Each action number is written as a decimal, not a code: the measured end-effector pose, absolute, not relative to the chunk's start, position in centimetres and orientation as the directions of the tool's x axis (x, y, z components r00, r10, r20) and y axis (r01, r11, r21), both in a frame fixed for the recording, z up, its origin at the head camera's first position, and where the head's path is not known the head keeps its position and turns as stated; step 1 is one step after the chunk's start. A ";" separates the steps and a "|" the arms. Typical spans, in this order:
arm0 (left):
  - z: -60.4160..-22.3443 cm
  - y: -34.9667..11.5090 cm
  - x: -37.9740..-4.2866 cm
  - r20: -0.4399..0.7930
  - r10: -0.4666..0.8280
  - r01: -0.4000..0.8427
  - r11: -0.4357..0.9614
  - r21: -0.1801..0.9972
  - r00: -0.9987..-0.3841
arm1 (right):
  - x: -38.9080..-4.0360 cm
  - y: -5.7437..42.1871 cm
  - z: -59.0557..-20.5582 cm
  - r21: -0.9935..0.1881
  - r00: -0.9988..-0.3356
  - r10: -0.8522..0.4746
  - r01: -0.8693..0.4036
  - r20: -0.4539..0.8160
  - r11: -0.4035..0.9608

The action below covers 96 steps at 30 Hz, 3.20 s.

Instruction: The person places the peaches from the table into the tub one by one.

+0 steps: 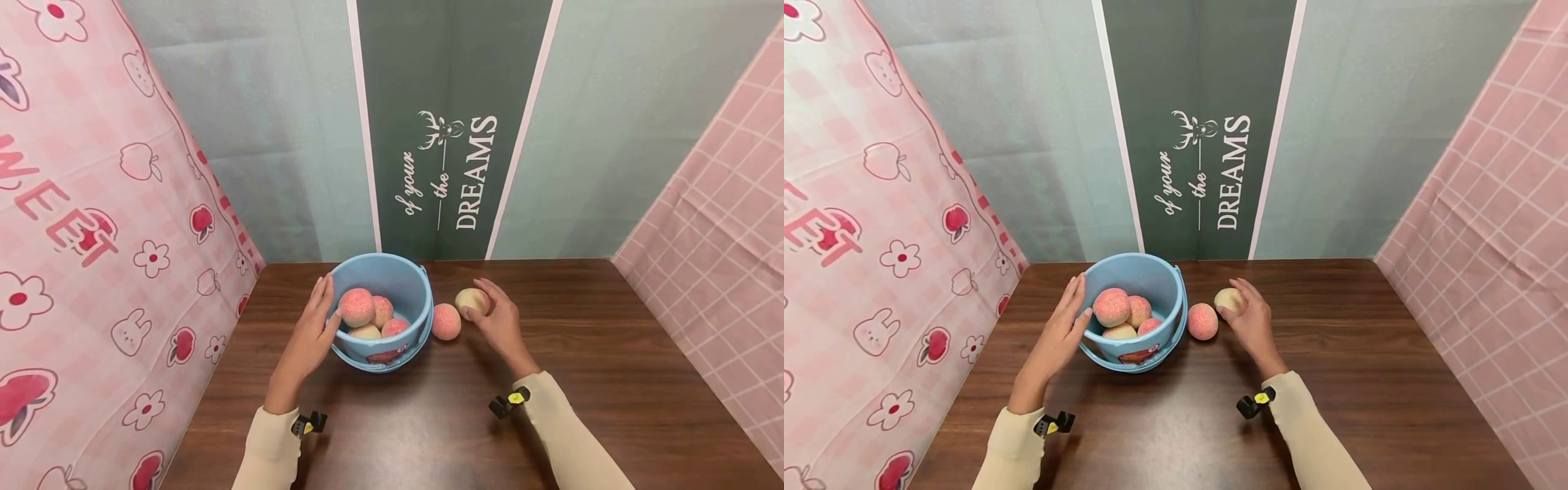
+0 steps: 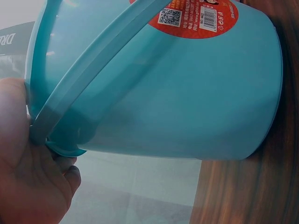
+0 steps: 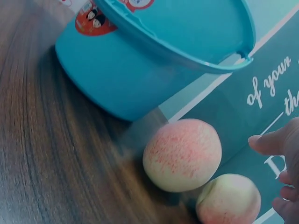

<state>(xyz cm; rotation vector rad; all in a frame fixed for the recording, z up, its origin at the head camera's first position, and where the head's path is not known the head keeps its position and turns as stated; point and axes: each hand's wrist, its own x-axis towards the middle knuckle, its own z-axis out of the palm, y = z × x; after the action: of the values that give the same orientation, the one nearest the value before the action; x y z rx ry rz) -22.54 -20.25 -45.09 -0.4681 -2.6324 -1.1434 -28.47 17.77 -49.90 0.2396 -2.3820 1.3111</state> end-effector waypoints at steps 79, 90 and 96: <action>-44.8 -20.2 -22.5 0.339 0.199 0.384 0.638 0.667 -0.919 | -29.6 18.6 -54.0 -0.826 -0.907 0.204 -0.219 0.368 0.519; -44.8 -20.2 -22.5 0.340 0.198 0.384 0.643 0.663 -0.919 | -29.2 18.3 -52.6 -0.846 -0.904 0.205 -0.244 0.375 0.474; -44.8 -20.2 -22.5 0.338 0.198 0.383 0.641 0.665 -0.920 | -28.9 17.9 -51.6 -0.848 -0.901 0.200 -0.259 0.385 0.463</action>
<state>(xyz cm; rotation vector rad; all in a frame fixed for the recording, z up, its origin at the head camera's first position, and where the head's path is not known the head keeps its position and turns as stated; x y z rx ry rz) -22.48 -20.22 -44.79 -0.4731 -2.6278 -1.1459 -28.88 17.93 -51.56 0.0491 -2.2826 1.4311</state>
